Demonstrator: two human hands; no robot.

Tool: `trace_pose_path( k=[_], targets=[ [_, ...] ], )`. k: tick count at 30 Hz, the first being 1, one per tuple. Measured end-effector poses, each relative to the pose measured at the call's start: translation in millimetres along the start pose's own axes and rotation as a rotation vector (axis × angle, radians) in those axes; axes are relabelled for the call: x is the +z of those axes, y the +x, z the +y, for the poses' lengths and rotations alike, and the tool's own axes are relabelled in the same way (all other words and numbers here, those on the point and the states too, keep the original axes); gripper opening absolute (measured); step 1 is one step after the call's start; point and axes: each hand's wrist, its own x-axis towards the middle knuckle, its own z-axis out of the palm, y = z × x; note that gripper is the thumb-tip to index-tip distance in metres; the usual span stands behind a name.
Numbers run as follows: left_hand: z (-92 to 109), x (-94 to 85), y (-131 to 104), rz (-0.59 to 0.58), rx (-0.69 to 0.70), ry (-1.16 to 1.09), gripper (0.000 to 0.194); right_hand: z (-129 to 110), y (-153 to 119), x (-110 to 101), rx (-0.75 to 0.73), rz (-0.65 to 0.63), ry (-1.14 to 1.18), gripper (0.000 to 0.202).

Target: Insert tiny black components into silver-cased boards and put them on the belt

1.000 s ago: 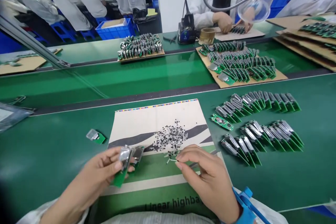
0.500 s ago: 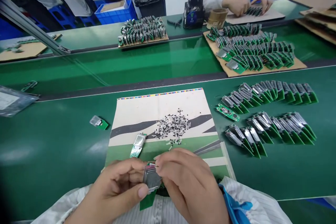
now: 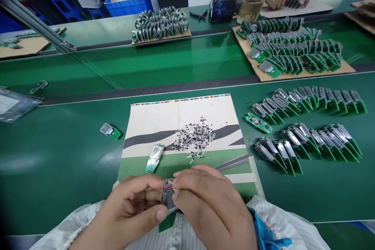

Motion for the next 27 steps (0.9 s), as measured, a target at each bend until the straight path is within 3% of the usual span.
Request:
trace_pose_path(
  k=[10,17,27],
  targets=[
    [-2.6,0.9,0.8,0.053,0.019,0.181,0.011,-14.3,19.7,1.3,0.108,0.039,0.157,0.016],
    [-3.4,1.6,-0.6,0.102,0.010,0.221,0.013,-15.0,19.3,4.4,0.314,0.138,0.473,0.033],
    [-3.9,0.6,0.0,0.050,0.055,0.361,0.011,-11.3,27.1,5.0,0.199,0.111,0.356,0.029]
  ],
)
